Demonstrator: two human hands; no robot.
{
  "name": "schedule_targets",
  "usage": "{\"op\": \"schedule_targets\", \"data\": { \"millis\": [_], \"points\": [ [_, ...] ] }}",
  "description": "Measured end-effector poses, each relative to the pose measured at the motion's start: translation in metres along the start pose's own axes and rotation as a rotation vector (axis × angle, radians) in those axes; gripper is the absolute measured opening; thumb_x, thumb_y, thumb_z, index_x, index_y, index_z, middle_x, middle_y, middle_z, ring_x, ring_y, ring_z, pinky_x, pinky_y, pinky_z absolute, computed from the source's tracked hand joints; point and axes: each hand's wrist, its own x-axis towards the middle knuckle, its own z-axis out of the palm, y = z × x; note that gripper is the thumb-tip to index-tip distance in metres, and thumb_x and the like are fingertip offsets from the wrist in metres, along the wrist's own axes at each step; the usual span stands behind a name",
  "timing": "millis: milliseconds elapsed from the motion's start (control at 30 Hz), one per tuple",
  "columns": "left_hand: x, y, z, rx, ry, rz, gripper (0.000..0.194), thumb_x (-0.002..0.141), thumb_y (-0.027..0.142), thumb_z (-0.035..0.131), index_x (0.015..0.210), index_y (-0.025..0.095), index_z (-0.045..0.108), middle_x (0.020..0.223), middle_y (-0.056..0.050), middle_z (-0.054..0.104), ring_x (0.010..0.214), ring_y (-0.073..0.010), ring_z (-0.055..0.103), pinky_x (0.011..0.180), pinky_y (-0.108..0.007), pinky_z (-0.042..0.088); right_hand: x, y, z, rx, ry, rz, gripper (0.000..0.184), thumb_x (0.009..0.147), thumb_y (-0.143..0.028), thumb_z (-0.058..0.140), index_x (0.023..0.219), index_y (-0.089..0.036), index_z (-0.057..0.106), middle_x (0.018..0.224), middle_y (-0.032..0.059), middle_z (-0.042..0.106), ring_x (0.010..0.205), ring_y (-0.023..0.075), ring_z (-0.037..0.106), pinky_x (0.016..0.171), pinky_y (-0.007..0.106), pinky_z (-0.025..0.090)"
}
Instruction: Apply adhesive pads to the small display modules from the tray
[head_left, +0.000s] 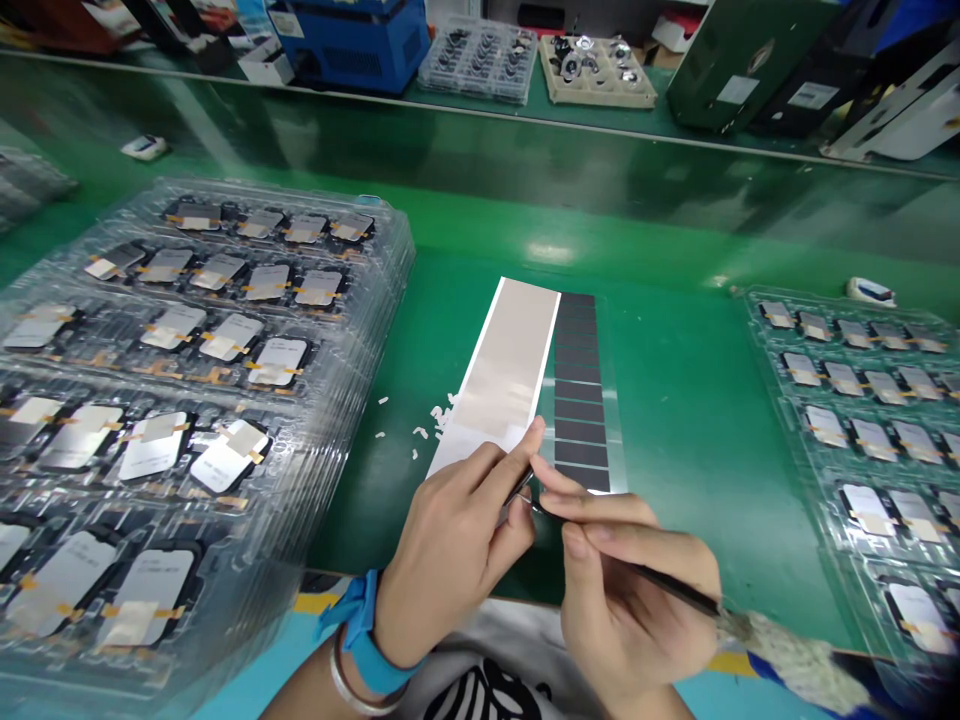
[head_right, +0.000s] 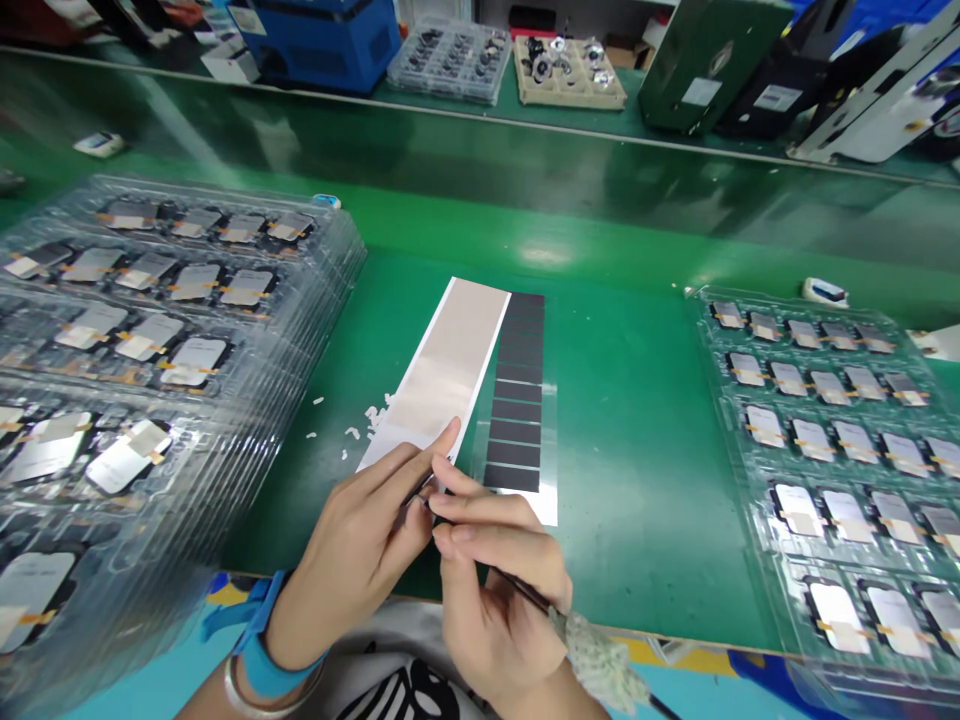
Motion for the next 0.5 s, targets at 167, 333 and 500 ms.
{"op": "schedule_targets", "data": {
  "millis": [167,333,500],
  "points": [
    [0.0007,-0.0004,-0.0001,0.013,-0.002,-0.005,0.052,0.101,0.018,0.035,0.153,0.02,0.039,0.088,-0.003,0.061,0.07,-0.0175,0.058,0.061,-0.028,0.048,0.0005,-0.0011,-0.0005,-0.017,0.012,0.02,0.036,0.081,0.014,0.057,0.104,-0.014,0.063,0.097,0.0076,0.075,0.099,0.0266,0.076,0.079,0.043,0.07],
    [0.0002,-0.0014,0.0014,0.0,-0.007,0.004,0.052,0.102,0.019,0.034,0.153,0.02,0.038,0.089,-0.004,0.062,0.071,-0.0181,0.059,0.061,-0.029,0.05,0.0,0.0011,0.0007,-0.046,0.023,0.013,0.038,0.08,0.012,0.057,0.104,-0.017,0.063,0.096,0.0059,0.074,0.099,0.0255,0.076,0.078,0.039,0.071],
    [-0.0002,0.004,-0.0007,0.021,0.006,0.002,0.051,0.103,0.02,0.033,0.153,0.022,0.035,0.093,-0.007,0.064,0.074,-0.0223,0.063,0.063,-0.036,0.053,-0.0004,-0.0014,-0.003,-0.075,0.11,0.04,0.03,0.082,0.004,0.06,0.098,-0.021,0.066,0.09,0.0026,0.076,0.084,0.0252,0.078,0.08,0.043,0.07]
  ]
}}
